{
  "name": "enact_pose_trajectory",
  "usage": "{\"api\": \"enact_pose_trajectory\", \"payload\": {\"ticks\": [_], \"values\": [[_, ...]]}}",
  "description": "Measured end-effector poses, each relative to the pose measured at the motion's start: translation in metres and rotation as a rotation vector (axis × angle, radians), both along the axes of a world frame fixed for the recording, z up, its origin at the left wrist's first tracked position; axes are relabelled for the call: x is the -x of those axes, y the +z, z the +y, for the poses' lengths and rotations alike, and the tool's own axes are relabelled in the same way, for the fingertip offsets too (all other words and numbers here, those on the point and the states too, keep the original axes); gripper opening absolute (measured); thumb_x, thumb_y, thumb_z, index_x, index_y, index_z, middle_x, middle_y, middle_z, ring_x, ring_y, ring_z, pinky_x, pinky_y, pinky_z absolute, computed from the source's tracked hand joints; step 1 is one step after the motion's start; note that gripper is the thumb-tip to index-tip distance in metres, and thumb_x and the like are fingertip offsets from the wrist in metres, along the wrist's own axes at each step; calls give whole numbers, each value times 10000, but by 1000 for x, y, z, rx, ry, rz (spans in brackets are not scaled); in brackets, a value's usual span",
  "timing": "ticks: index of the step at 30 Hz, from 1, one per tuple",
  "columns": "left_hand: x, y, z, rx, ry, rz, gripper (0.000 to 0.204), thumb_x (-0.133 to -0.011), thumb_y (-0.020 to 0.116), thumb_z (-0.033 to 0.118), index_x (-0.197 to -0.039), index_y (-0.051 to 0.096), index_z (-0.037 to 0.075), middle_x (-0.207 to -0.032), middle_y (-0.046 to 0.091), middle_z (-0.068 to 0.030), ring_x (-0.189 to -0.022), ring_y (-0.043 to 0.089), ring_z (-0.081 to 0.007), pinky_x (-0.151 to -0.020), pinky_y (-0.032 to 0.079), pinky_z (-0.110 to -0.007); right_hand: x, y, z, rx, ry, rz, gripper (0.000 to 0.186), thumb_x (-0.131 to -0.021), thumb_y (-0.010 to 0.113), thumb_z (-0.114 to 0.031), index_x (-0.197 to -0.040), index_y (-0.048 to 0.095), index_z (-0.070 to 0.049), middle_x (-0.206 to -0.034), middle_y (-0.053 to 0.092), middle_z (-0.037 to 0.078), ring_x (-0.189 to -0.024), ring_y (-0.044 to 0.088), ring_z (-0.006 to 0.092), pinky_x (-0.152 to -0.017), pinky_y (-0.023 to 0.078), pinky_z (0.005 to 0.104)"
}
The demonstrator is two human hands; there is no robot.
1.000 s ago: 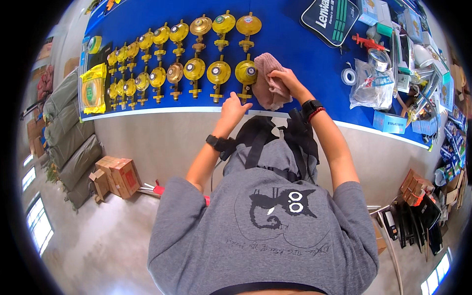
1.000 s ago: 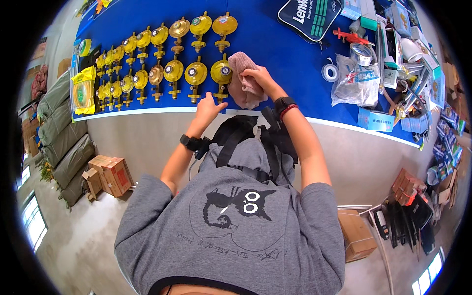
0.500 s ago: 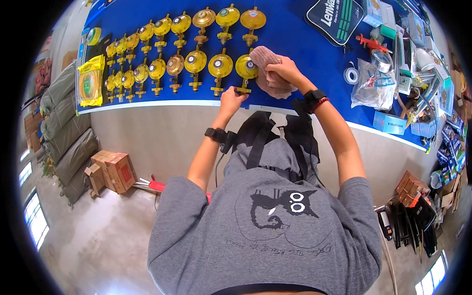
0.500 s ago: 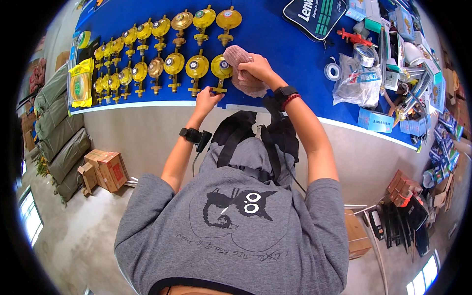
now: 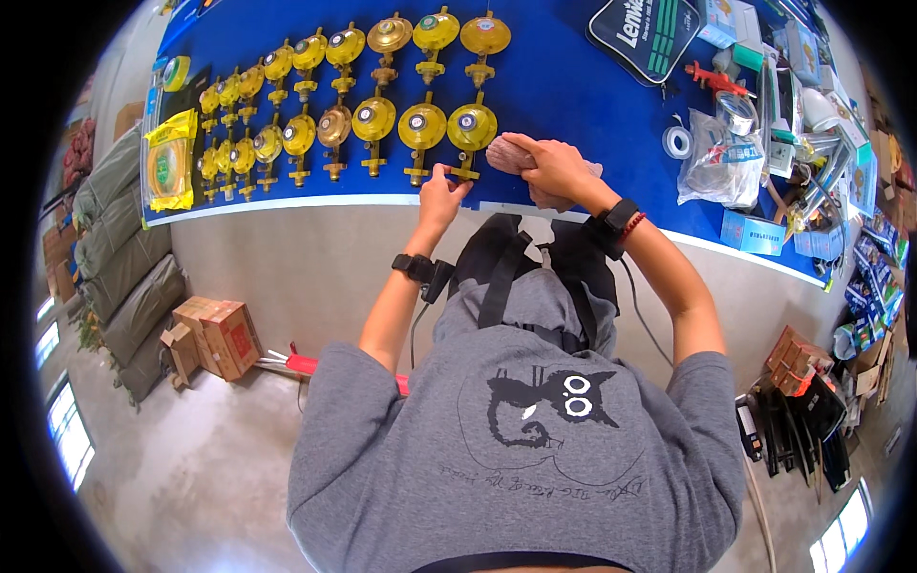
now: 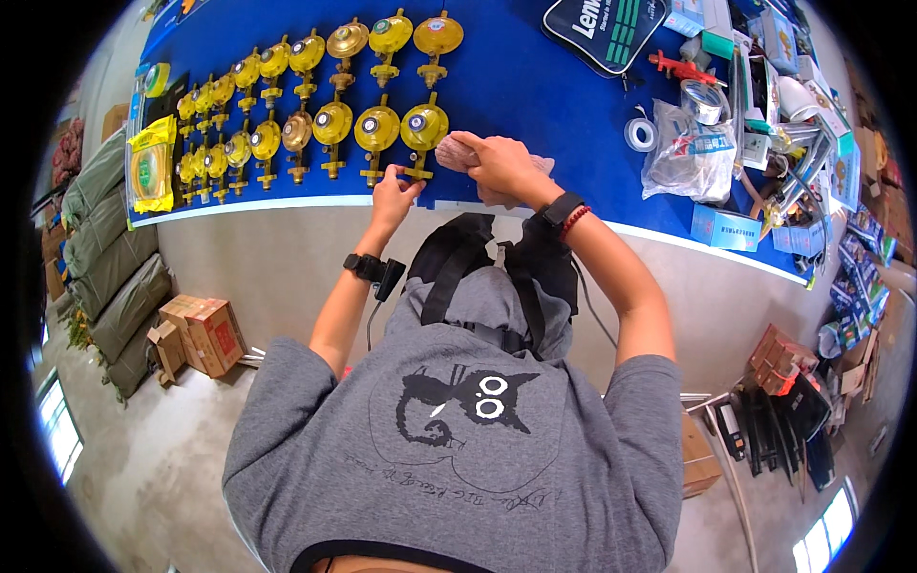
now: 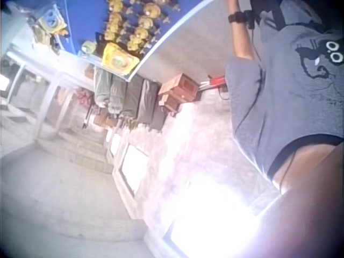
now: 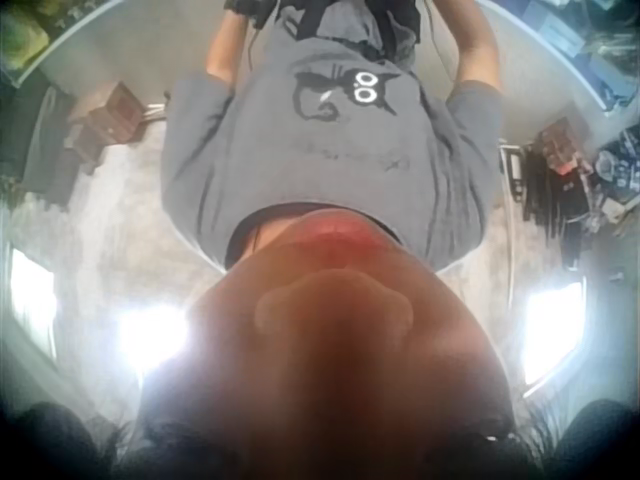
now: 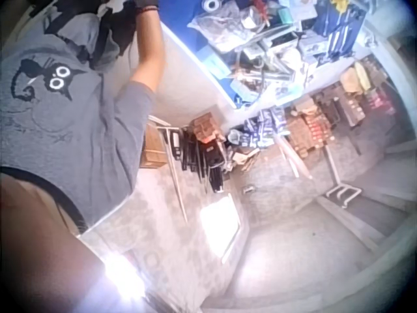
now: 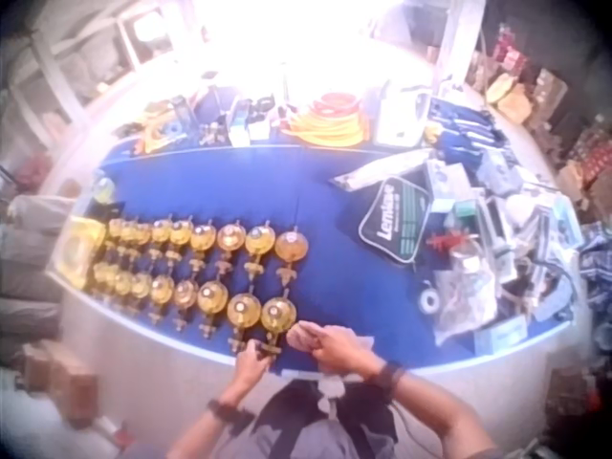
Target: The person wipes yellow gas regulators with a cloth and places them back onto a blue table.
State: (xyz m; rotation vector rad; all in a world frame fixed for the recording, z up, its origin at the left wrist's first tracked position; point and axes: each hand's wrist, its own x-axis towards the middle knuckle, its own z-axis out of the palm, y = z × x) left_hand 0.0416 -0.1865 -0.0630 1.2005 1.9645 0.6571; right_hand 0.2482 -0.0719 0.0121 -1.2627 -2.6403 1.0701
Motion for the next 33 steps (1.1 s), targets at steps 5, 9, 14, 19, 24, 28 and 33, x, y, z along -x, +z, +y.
{"api": "enact_pose_trajectory", "payload": {"ticks": [5,9,14,19,24,28,33], "values": [[-9,2,-2,51,71,-73,413,-726,730,189,-950,438,1,-624,626,-137,-566,627,-244,-535,466,-335,6,3,3,62,-96,-67,564,-711,591,-176,-1261,481,-238,-897,654,164,-829,628,336,-731,503,414],[-16,7,1,90,60,-131,433,-721,734,182,-956,417,3,-636,630,-135,-568,631,-233,-544,476,-325,8,-1,9,147,-217,-107,577,-694,607,-226,-1257,481,-230,-948,650,172,-864,627,340,-763,502,406],[-6,-3,-4,138,42,-118,527,-723,733,254,-1043,418,-22,-707,643,-174,-665,647,-289,-609,492,-357,4,-18,13,190,-320,-78,624,-666,640,-284,-1242,487,-99,-985,628,214,-915,603,370,-810,480,401],[-2,29,-1,157,-198,355,653,-706,728,415,-1083,432,-28,-864,626,-256,-821,613,-403,-688,484,-464,-33,-43,33,579,-419,185,431,-714,653,-288,-1045,614,-16,-916,659,132,-812,625,231,-748,480,310],[-13,104,29,234,-335,427,456,-761,665,405,-1010,534,46,-807,652,-172,-785,625,-358,-671,483,-423,-115,-53,30,948,-814,661,234,-825,577,-206,-957,636,-21,-874,641,45,-772,597,118,-697,478,234],[-45,122,67,-24,-497,376,359,-811,639,321,-1016,559,37,-749,644,-132,-728,627,-297,-655,481,-366,-193,-53,-3,1014,-1074,1045,233,-843,559,-201,-1002,586,-33,-867,625,37,-766,599,117,-704,503,241],[-141,135,131,-251,-783,222,250,-826,631,200,-1009,558,45,-801,624,-97,-805,597,-255,-711,473,-336,-269,-2,-55,968,-1342,1388,327,-843,550,-206,-1123,542,-39,-955,614,63,-837,596,164,-765,508,290]]}}
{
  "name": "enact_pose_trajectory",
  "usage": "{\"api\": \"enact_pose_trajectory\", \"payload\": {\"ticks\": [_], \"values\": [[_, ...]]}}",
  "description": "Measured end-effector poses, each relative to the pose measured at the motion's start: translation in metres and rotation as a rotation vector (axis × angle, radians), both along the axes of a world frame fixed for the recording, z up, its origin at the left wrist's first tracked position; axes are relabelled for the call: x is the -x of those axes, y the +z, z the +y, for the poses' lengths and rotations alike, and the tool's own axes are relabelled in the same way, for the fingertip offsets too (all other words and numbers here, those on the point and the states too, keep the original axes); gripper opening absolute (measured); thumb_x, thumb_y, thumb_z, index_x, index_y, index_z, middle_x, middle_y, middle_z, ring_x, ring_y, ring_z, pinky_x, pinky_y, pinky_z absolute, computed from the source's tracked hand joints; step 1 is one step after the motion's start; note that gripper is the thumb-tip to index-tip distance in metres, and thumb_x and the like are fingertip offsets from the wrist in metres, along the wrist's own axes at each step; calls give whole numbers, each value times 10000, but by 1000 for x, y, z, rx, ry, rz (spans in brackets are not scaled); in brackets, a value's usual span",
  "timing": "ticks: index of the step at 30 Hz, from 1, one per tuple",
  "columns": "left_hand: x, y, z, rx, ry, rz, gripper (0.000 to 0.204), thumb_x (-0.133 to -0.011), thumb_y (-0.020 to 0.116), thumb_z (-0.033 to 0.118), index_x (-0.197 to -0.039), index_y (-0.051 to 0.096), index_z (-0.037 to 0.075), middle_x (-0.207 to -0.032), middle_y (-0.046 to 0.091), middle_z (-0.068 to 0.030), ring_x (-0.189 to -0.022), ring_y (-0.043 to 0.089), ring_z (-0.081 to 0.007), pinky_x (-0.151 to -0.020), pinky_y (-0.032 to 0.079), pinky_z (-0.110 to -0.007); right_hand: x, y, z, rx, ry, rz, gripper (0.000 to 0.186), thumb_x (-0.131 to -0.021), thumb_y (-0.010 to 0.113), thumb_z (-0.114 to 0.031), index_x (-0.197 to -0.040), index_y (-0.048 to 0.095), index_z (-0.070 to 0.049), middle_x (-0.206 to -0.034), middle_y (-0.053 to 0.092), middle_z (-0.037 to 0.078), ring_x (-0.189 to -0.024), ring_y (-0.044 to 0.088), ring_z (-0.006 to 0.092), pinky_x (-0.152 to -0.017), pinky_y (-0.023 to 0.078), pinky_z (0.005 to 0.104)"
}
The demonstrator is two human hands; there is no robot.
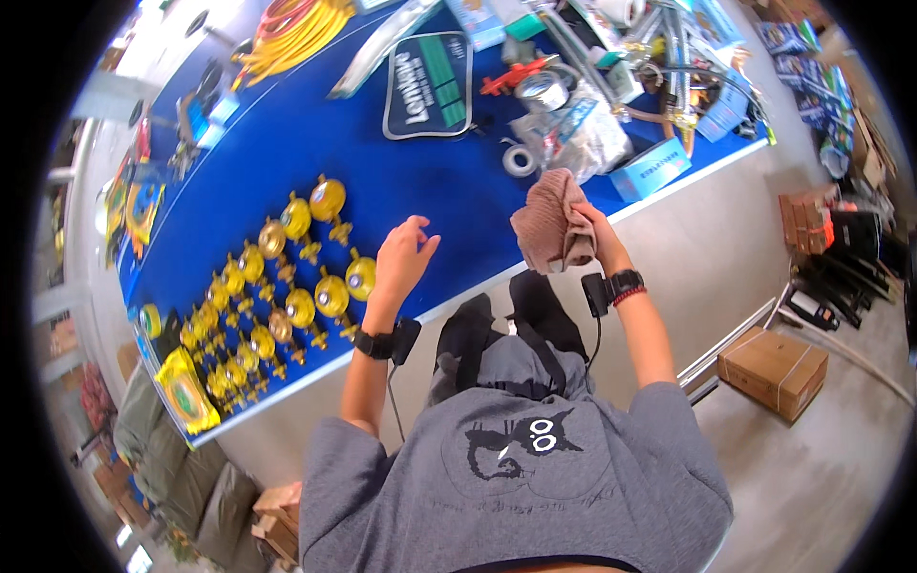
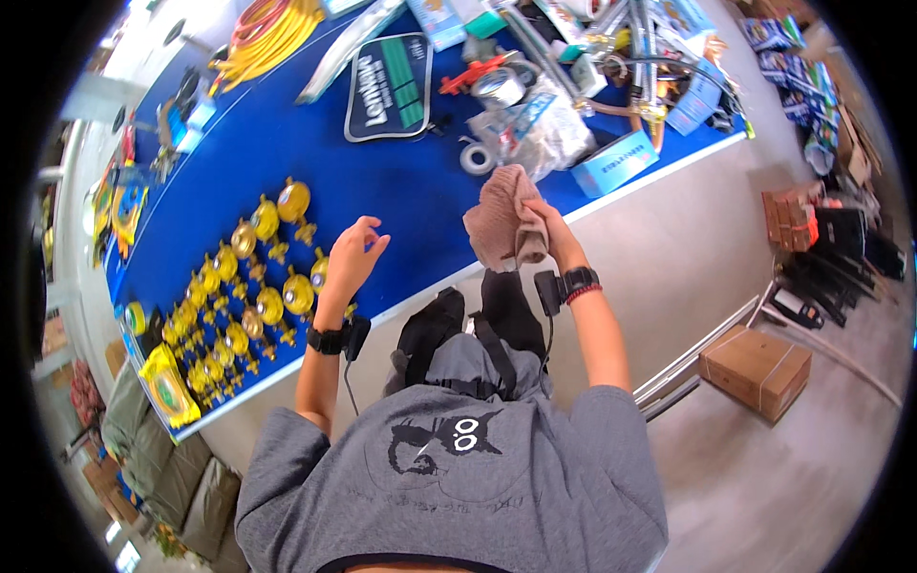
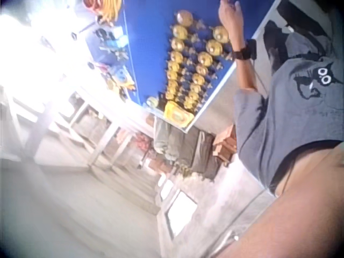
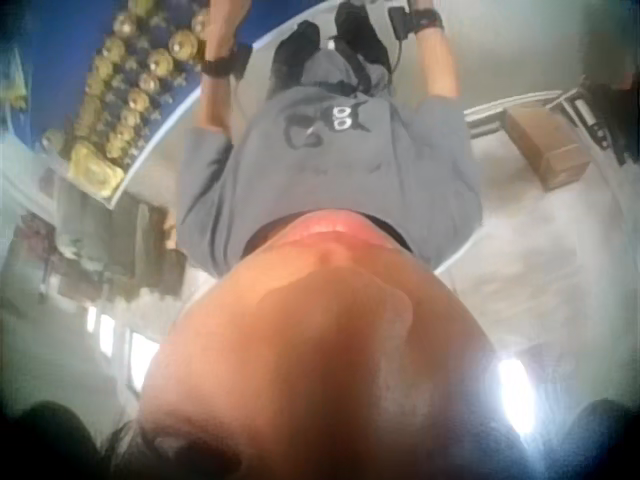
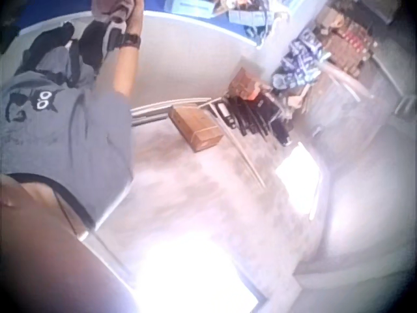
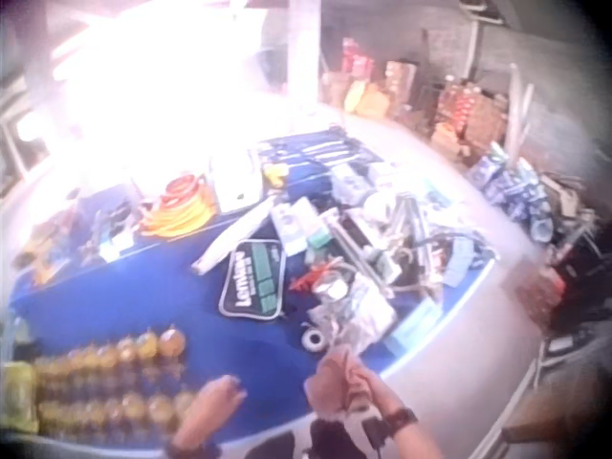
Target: The person wipes yellow gas regulators with a cloth and places them back onto a blue table.
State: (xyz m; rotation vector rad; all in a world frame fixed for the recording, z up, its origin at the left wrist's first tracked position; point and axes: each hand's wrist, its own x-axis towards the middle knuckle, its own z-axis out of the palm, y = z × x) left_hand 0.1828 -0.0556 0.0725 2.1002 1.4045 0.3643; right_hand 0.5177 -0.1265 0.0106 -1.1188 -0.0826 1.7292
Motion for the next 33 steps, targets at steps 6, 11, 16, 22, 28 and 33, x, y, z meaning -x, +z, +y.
{"api": "enact_pose_trajectory", "payload": {"ticks": [6,11,16,22,28,33], "values": [[-177,10,71,-77,-397,-218,222,-804,624,160,-1001,567,75,-859,616,-66,-854,583,-248,-766,449,-336,-107,-15,-41,-212,-483,-61,362,-867,495,-266,-1158,534,-55,-1058,603,90,-960,575,218,-860,464,354],[-341,7,99,-2,-544,-397,223,-805,603,160,-1007,607,66,-886,648,-108,-837,616,-256,-744,476,-341,-173,25,-41,-228,-794,-173,371,-894,464,-272,-1166,536,-30,-1147,563,98,-1078,514,213,-955,390,346],[-511,-43,86,523,-508,-537,406,-766,669,190,-1080,573,-48,-964,663,-143,-876,640,-181,-774,481,-280,-253,-9,-71,-138,-944,-214,388,-902,456,-288,-1196,516,-43,-1166,554,97,-1089,510,219,-970,387,357],[-634,-100,56,349,265,-421,662,-649,687,124,-1183,369,-105,-937,608,-269,-880,617,-380,-807,482,-375,-289,0,-95,-99,-968,-79,390,-880,473,-275,-1214,511,-77,-1148,564,91,-1091,509,235,-962,391,366],[-652,-97,37,755,586,-719,658,-724,643,88,-1221,258,-107,-1179,451,-293,-1108,483,-372,-963,366,-404,-303,-15,-127,46,-1060,-57,385,-872,517,-300,-1191,527,-86,-1155,560,65,-1055,532,216,-908,439,353],[-657,-116,50,876,601,-740,398,-753,602,39,-1092,414,-49,-882,540,-183,-641,532,-237,-542,432,-307,-316,-38,-145,2,-1106,-2,326,-885,491,-288,-1136,548,-88,-1092,581,67,-1005,553,213,-868,459,359]]}}
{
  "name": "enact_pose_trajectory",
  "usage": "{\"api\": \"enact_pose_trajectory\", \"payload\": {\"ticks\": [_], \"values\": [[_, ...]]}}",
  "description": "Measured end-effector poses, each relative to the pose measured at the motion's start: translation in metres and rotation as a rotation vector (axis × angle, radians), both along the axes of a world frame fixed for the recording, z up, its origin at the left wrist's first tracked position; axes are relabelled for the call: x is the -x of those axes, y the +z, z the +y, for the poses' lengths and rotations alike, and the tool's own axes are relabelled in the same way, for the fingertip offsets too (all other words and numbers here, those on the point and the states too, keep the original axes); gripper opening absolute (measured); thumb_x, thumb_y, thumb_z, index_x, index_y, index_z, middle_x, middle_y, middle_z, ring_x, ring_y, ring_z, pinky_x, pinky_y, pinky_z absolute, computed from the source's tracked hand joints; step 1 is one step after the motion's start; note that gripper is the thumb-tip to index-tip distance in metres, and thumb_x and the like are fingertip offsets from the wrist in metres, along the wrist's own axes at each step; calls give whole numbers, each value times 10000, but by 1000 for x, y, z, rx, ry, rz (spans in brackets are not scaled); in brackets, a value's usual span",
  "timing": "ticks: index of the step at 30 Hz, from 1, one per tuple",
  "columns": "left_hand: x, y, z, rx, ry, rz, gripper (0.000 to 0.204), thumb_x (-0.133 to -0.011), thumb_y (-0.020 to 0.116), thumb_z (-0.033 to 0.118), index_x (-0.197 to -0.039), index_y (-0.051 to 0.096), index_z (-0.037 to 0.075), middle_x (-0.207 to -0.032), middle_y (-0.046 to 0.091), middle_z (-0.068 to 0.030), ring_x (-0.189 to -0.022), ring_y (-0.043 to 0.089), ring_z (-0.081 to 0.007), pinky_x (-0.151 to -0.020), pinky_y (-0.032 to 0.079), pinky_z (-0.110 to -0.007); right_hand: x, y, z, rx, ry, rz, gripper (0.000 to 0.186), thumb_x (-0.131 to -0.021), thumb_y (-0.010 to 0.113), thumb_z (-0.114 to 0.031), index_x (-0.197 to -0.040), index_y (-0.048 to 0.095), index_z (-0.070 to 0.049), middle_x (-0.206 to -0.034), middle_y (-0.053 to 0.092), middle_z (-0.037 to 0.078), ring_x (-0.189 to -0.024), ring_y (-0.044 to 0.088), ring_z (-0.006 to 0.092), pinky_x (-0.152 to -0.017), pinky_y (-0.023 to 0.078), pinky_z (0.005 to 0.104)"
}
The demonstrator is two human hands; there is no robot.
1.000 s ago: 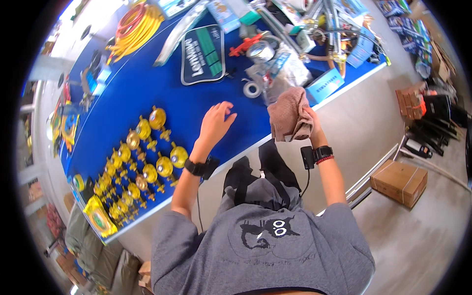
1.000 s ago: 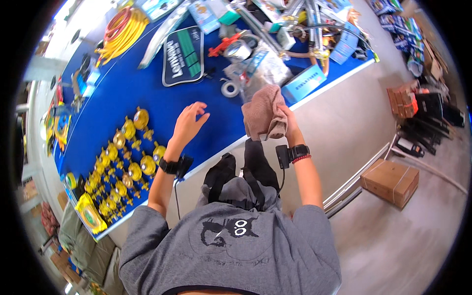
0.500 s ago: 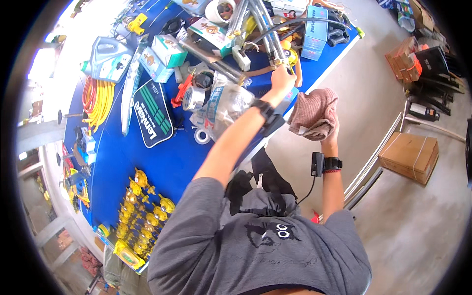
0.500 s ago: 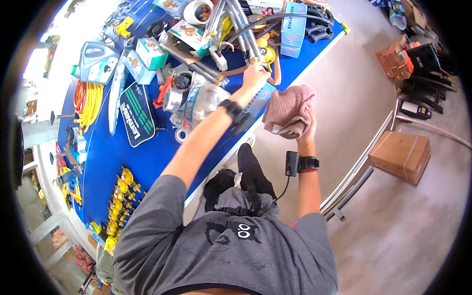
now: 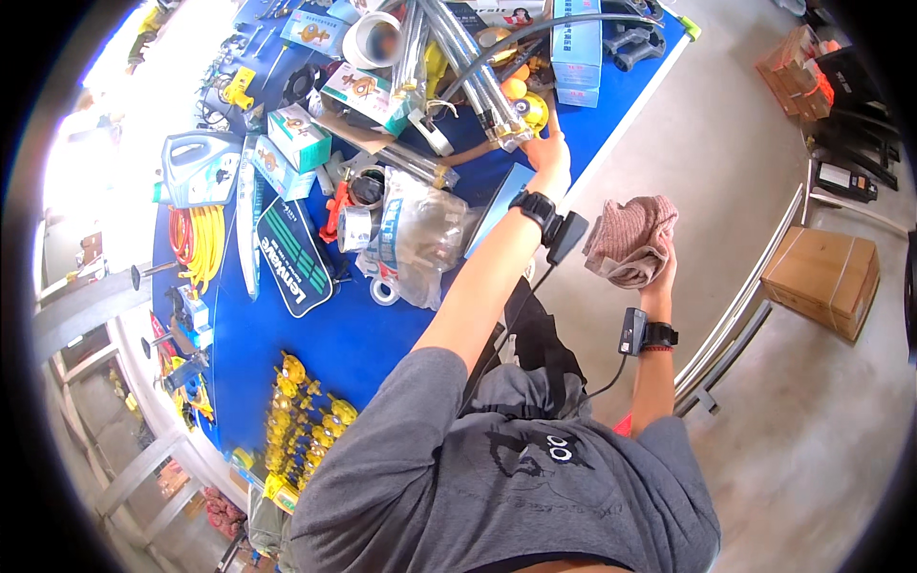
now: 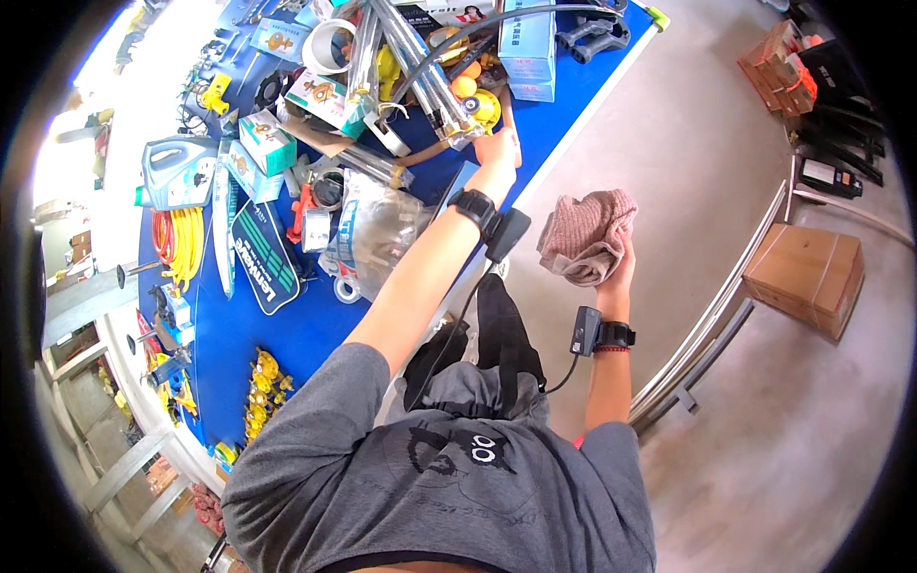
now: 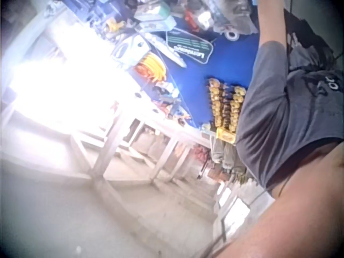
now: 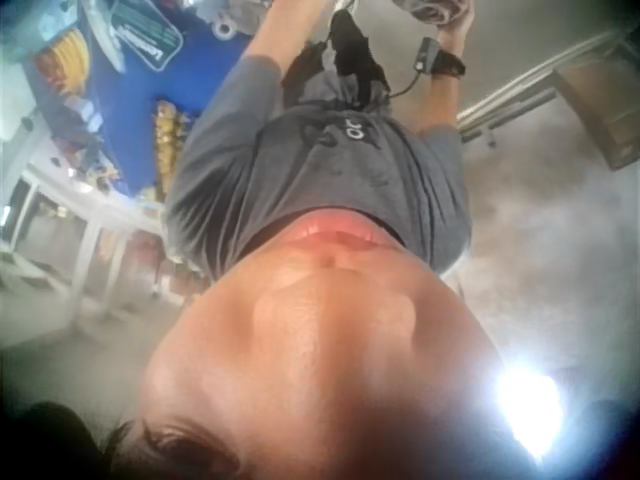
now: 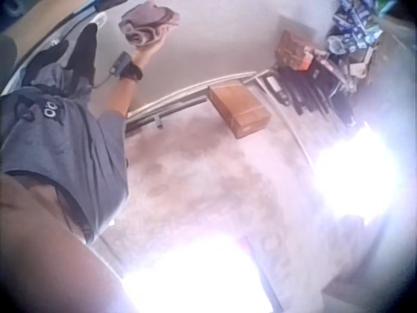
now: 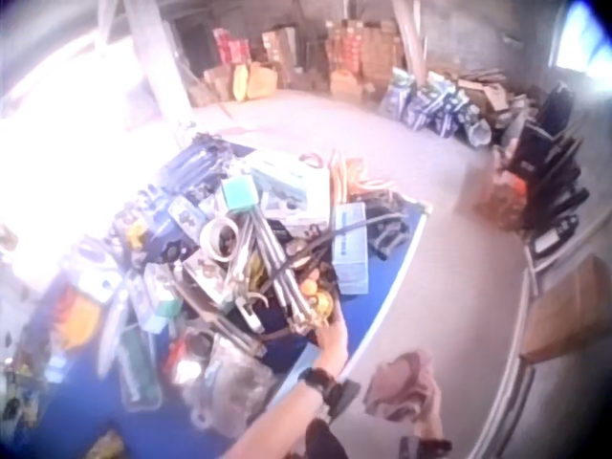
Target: The person wipes yellow gas regulators with a cloth and places them back onto a blue table.
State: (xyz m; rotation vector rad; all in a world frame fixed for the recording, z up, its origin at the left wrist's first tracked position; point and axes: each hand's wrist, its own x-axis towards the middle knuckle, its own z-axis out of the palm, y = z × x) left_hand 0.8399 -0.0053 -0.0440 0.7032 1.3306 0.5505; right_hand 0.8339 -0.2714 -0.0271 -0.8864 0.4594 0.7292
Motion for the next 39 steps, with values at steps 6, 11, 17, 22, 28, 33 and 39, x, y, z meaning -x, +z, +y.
{"api": "enact_pose_trajectory", "payload": {"ticks": [6,11,17,22,28,33,39], "values": [[13,7,18,180,-99,-83,90,-892,507,49,-962,493,-7,-831,554,-88,-623,564,-165,-511,490,-234,-4,-6,-8,-58,-56,-3,297,-880,501,-269,-1085,566,-64,-1018,607,59,-930,578,196,-805,484,333],[21,60,28,490,-32,-466,66,-920,432,29,-930,479,-15,-752,522,-67,-594,496,-126,-544,448,-203,10,16,3,-30,-24,18,264,-865,527,-276,-1033,583,-80,-946,614,43,-857,590,181,-733,502,326],[27,86,36,778,11,-925,110,-871,394,-19,-811,475,23,-667,473,-34,-516,433,-102,-450,351,-201,24,8,5,12,43,44,223,-840,565,-267,-977,596,-94,-863,617,13,-790,592,144,-683,499,304],[35,101,34,804,74,-933,140,-870,373,-28,-791,470,35,-629,449,-3,-439,356,-86,-421,311,-196,34,21,13,6,40,15,213,-843,568,-259,-975,596,-95,-897,615,13,-805,589,144,-684,493,298],[50,111,9,760,-71,-1161,138,-820,408,-71,-795,469,50,-670,467,4,-474,352,-65,-446,286,-182,43,9,12,-64,97,7,219,-858,543,-249,-1004,594,-95,-912,619,16,-818,590,147,-712,489,294],[89,125,-21,791,-226,-1201,145,-831,401,-77,-828,481,44,-753,490,-8,-492,338,-62,-454,282,-177,56,34,22,-73,129,-11,205,-876,510,-241,-988,595,-91,-903,624,18,-824,592,151,-726,489,302],[139,145,-33,762,-431,-1183,60,-888,426,-8,-922,467,20,-746,472,-8,-483,339,-49,-443,290,-174,58,35,33,-137,136,-66,287,-882,494,-258,-1086,566,-70,-1005,613,62,-911,585,195,-806,480,343]]}}
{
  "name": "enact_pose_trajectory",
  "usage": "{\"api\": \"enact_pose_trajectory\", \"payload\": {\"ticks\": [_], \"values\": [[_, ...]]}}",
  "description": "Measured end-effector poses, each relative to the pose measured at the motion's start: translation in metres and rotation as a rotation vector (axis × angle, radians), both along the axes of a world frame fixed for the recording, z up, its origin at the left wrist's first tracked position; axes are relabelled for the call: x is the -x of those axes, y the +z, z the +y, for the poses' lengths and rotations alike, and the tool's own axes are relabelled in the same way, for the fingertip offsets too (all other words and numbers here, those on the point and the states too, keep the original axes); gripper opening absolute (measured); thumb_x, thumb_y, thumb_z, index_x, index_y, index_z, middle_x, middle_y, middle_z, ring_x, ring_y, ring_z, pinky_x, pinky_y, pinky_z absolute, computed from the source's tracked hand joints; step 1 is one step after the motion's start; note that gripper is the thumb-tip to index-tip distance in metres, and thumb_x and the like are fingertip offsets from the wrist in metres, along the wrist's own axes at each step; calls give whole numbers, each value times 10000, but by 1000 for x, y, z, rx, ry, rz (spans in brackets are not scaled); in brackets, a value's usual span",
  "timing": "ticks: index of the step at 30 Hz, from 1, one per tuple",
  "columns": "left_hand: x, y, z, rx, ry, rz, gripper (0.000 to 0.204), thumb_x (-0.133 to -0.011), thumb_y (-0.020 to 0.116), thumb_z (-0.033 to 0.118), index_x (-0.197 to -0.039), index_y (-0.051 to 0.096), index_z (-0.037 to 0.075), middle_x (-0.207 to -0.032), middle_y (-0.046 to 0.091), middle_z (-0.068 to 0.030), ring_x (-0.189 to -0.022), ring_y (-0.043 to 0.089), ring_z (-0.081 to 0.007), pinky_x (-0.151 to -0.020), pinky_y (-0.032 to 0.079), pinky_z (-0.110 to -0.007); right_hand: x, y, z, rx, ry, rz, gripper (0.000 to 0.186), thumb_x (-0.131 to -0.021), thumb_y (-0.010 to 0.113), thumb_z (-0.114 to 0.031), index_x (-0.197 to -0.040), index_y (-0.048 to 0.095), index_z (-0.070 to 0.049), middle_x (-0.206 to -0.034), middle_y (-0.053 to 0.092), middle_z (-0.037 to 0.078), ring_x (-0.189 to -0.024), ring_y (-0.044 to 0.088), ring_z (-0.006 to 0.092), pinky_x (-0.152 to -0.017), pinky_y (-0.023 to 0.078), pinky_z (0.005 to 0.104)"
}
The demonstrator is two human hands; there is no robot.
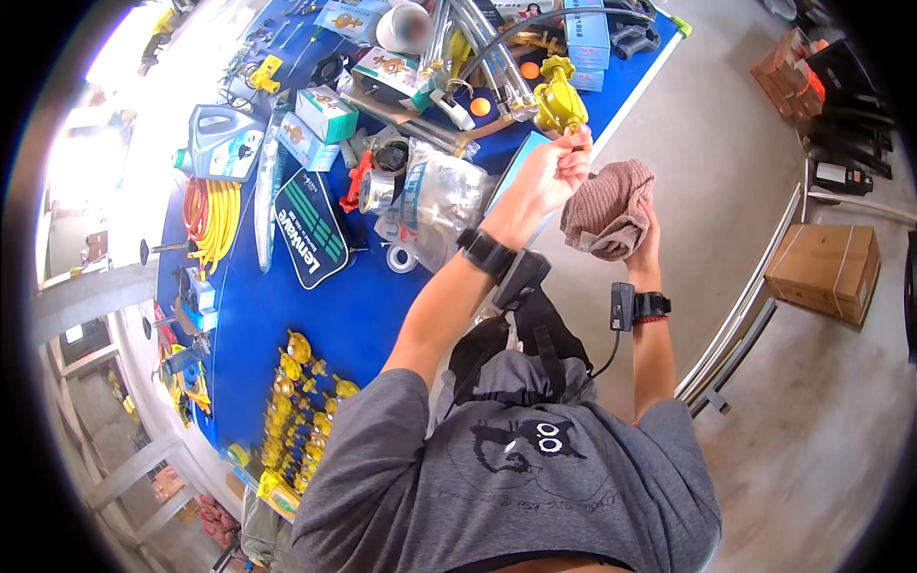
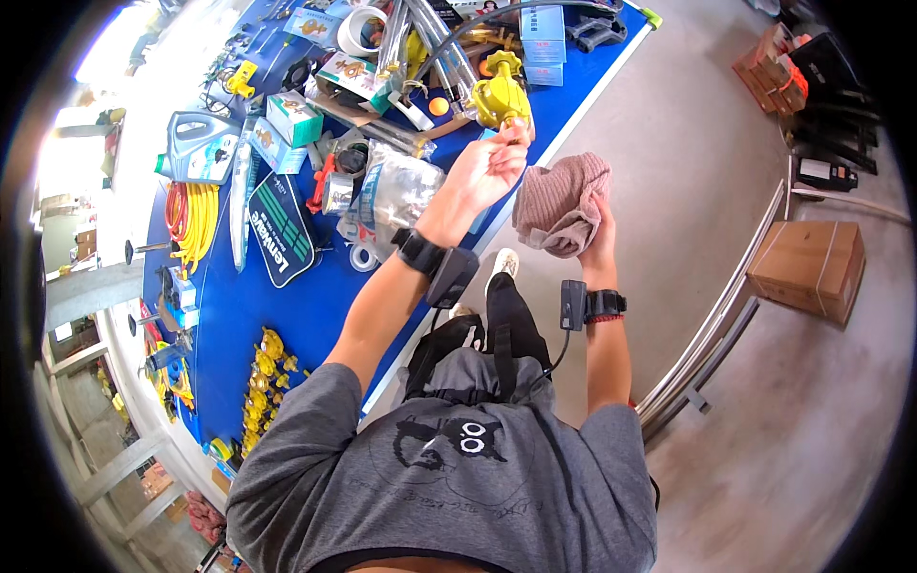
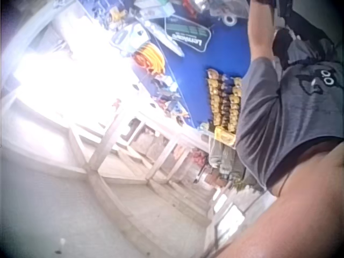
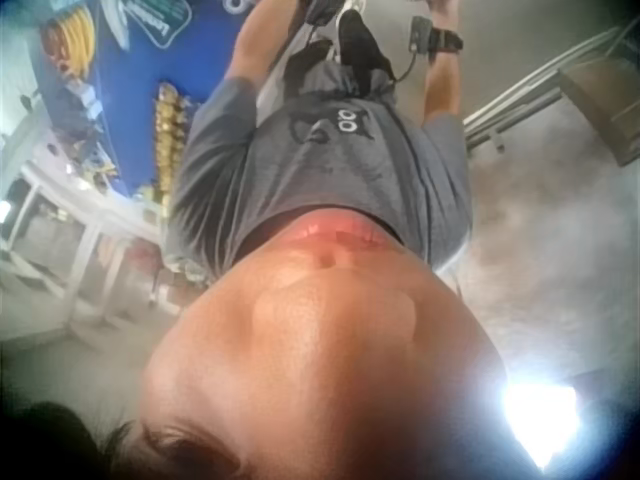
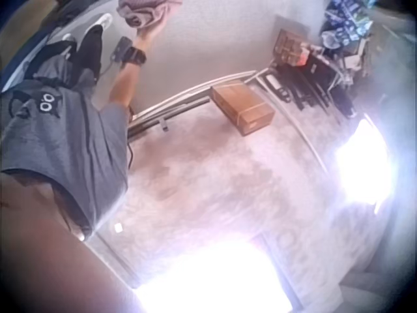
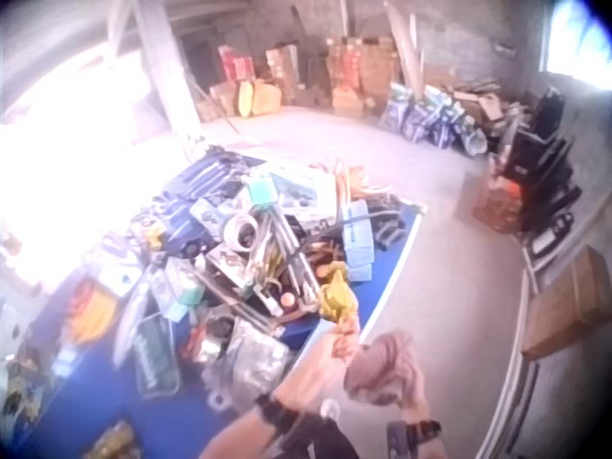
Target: The person wipes yellow gas regulators with a cloth and places them back onto a blue table.
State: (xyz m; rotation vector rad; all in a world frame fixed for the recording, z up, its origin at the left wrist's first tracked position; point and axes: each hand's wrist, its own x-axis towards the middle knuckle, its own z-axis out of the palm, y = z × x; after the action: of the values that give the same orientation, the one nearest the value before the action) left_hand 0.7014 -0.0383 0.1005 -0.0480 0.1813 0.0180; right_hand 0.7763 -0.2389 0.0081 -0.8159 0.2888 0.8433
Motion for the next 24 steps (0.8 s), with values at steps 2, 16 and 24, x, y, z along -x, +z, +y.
{"api": "enact_pose_trajectory", "payload": {"ticks": [2,16,24], "values": [[25,3,2,-72,-30,-69,26,-910,457,29,-928,461,9,-713,443,-1,-484,344,-45,-445,296,-171,4,9,7,18,-7,-13,301,-881,495,-261,-1101,558,-67,-1020,609,70,-926,582,208,-817,479,352],[237,39,0,-1225,-246,507,270,-987,376,232,-987,530,11,-774,475,20,-530,301,-17,-479,253,-146,71,60,50,-139,16,-282,463,-936,418,-363,-1304,409,-81,-1258,496,101,-1094,524,246,-941,436,401],[321,60,-32,-2092,-155,695,182,-899,429,92,-839,565,-15,-646,508,-66,-603,498,-193,-584,419,-301,151,84,86,-250,686,-167,520,-838,628,-334,-1238,447,-56,-1079,566,84,-928,586,195,-803,493,324]]}}
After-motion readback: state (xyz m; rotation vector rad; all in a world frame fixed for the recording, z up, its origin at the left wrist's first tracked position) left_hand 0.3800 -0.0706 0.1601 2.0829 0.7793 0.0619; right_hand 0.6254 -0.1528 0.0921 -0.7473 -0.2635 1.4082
